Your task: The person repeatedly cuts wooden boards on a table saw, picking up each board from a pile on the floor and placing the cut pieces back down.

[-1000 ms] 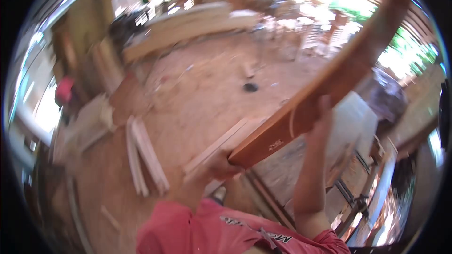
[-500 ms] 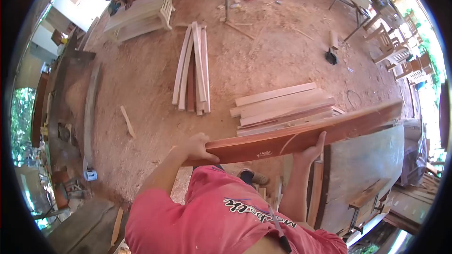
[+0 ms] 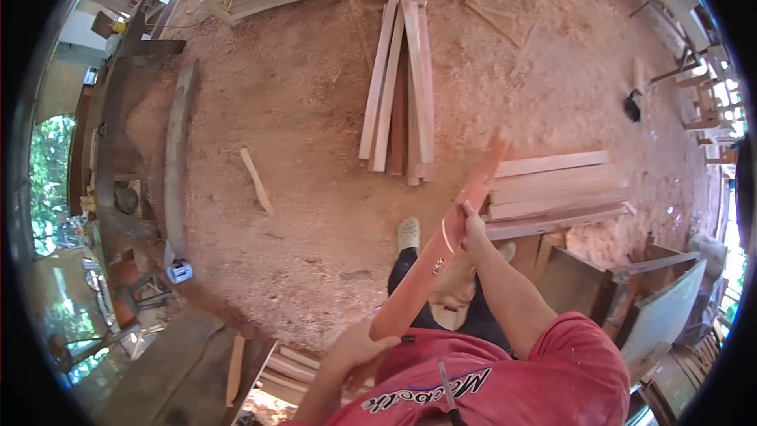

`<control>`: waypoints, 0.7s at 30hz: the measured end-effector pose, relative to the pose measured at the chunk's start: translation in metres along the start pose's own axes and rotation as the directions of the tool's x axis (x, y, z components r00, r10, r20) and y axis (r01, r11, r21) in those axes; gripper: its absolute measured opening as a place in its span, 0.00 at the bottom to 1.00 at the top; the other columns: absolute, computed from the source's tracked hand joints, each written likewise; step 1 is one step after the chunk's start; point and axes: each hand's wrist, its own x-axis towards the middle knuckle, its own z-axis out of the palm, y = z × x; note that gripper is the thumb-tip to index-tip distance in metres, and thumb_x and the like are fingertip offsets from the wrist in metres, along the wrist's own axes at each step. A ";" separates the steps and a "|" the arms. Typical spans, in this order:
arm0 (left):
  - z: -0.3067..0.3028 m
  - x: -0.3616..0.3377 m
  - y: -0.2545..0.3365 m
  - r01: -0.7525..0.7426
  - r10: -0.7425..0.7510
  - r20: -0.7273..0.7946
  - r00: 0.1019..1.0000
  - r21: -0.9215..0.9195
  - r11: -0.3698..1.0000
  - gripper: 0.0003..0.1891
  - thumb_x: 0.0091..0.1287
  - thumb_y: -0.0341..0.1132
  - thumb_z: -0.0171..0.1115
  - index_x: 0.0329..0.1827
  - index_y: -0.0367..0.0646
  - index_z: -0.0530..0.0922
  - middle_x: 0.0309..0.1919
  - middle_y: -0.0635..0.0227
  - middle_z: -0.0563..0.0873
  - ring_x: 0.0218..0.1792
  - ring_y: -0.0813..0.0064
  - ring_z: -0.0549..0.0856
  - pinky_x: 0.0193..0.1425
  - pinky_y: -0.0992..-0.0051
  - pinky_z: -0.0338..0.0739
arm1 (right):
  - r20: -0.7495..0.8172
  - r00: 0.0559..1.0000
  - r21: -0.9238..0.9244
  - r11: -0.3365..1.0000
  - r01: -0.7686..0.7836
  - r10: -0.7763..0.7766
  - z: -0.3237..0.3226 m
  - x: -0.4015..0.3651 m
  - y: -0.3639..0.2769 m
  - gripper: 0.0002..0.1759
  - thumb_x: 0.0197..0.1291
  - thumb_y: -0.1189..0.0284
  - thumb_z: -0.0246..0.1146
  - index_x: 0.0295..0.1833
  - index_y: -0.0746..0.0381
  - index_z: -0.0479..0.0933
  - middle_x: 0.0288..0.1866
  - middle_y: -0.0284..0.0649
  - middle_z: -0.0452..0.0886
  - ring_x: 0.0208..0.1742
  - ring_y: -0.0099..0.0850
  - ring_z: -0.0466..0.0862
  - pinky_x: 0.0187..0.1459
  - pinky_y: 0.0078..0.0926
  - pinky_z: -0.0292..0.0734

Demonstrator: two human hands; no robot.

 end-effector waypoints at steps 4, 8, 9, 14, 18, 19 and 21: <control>0.014 -0.015 -0.021 0.344 -0.344 0.019 0.939 -0.110 0.933 0.46 0.54 0.65 0.77 0.57 0.25 0.80 0.48 0.39 0.88 0.53 0.47 0.89 0.57 0.57 0.82 | 0.020 0.984 -0.358 0.921 -0.156 0.175 0.059 0.026 0.090 0.31 0.65 0.57 0.75 0.61 0.73 0.80 0.51 0.48 0.87 0.48 0.40 0.88 0.51 0.41 0.85; 0.000 -0.020 -0.007 0.526 -0.541 -0.018 0.841 -0.207 0.825 0.47 0.52 0.63 0.80 0.56 0.23 0.80 0.48 0.40 0.89 0.50 0.48 0.90 0.52 0.60 0.84 | 0.131 0.982 -0.327 0.941 -0.086 0.136 0.078 0.040 0.132 0.32 0.63 0.57 0.76 0.59 0.75 0.80 0.51 0.50 0.87 0.48 0.39 0.88 0.50 0.41 0.84; 0.008 -0.023 -0.011 0.473 -0.480 -0.046 0.876 -0.118 0.873 0.46 0.51 0.62 0.81 0.55 0.23 0.80 0.47 0.42 0.90 0.49 0.49 0.91 0.50 0.61 0.85 | 0.112 0.988 -0.368 0.928 -0.058 0.106 0.080 0.040 0.131 0.33 0.62 0.56 0.76 0.59 0.76 0.80 0.51 0.51 0.87 0.49 0.39 0.88 0.50 0.41 0.84; 0.060 -0.038 -0.012 0.381 -0.374 0.125 0.919 -0.037 0.924 0.45 0.45 0.62 0.83 0.51 0.25 0.83 0.44 0.38 0.89 0.48 0.46 0.91 0.52 0.58 0.85 | -0.008 0.996 -0.484 0.871 -0.080 0.087 0.067 0.066 0.074 0.37 0.61 0.53 0.76 0.59 0.77 0.80 0.53 0.54 0.87 0.50 0.40 0.89 0.49 0.42 0.85; 0.078 -0.035 0.037 0.264 -0.268 -0.136 0.954 -0.047 0.963 0.38 0.45 0.57 0.80 0.42 0.24 0.84 0.36 0.39 0.89 0.41 0.45 0.91 0.47 0.56 0.85 | 0.049 0.989 -0.438 0.893 -0.106 0.141 0.059 0.090 0.027 0.38 0.62 0.51 0.74 0.60 0.76 0.80 0.53 0.54 0.88 0.48 0.45 0.91 0.49 0.43 0.85; 0.075 -0.040 0.046 0.336 -0.343 -0.126 0.931 -0.073 0.939 0.37 0.45 0.57 0.79 0.39 0.24 0.84 0.34 0.41 0.89 0.39 0.46 0.91 0.45 0.57 0.85 | 0.049 0.988 -0.521 0.848 -0.099 0.146 0.061 0.085 0.024 0.38 0.63 0.50 0.73 0.61 0.76 0.80 0.54 0.55 0.88 0.51 0.46 0.90 0.50 0.44 0.85; 0.086 -0.057 0.033 0.371 -0.380 -0.193 0.905 -0.082 0.925 0.35 0.44 0.57 0.78 0.34 0.26 0.84 0.27 0.47 0.88 0.32 0.50 0.91 0.37 0.60 0.84 | 0.059 0.985 -0.590 0.802 -0.099 0.164 0.060 0.093 0.055 0.39 0.64 0.48 0.71 0.62 0.75 0.80 0.55 0.56 0.87 0.53 0.47 0.90 0.52 0.45 0.84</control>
